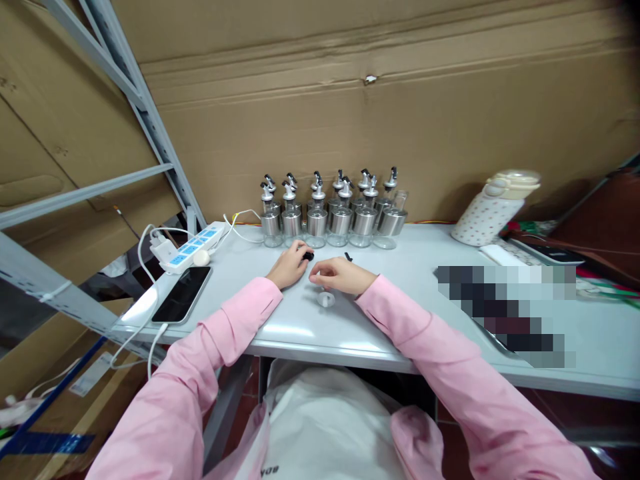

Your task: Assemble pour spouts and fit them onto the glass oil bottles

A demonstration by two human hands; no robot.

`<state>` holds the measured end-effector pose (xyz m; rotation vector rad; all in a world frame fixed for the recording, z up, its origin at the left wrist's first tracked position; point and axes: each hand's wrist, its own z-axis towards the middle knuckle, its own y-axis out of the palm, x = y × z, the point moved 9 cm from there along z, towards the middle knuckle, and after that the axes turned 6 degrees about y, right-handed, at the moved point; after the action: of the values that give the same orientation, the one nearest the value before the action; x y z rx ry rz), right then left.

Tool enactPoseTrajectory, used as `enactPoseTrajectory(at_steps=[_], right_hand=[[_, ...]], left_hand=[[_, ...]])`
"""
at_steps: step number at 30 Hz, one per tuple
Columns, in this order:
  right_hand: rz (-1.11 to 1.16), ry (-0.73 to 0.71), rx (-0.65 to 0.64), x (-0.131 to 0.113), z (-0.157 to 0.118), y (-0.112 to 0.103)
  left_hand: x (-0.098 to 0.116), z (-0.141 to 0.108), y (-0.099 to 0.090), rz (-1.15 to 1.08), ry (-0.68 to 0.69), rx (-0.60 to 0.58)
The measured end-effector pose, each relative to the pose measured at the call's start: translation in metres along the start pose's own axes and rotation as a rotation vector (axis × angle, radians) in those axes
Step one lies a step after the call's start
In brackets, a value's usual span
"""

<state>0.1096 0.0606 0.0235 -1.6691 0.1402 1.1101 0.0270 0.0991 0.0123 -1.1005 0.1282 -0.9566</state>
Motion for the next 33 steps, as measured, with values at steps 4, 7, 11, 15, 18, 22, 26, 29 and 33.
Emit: enactPoseTrajectory(at_steps=[4, 7, 11, 15, 18, 22, 26, 29, 33], right_hand=[[0.073, -0.002, -0.060, 0.000, -0.002, 0.004], [0.074, 0.009, -0.086, 0.000, -0.002, 0.005], [0.079, -0.021, 0.064, -0.003, -0.003, -0.019], [0.072, 0.050, 0.010, 0.007, -0.007, -0.029], [0.035, 0.213, -0.211, 0.024, -0.016, -0.015], [0.141, 0.367, -0.391, 0.033, -0.027, 0.006], [0.303, 0.384, -0.347, 0.027, -0.024, 0.010], [0.349, 0.326, -0.321, 0.021, -0.021, 0.008], [0.273, 0.273, -0.397, 0.017, -0.022, 0.014]], left_hand=[[-0.001, 0.000, 0.000, 0.000, -0.004, 0.002], [-0.001, 0.000, 0.000, -0.001, -0.011, 0.001], [0.002, 0.000, -0.001, -0.009, -0.003, -0.001], [0.002, -0.001, -0.001, -0.007, -0.004, -0.005], [0.001, -0.001, 0.000, -0.006, -0.002, -0.009], [0.000, -0.001, 0.000, -0.019, 0.006, -0.005], [0.000, -0.001, 0.000, -0.028, 0.014, -0.006], [-0.001, -0.001, 0.001, -0.030, 0.014, -0.006], [-0.001, 0.000, 0.002, -0.035, 0.018, 0.000]])
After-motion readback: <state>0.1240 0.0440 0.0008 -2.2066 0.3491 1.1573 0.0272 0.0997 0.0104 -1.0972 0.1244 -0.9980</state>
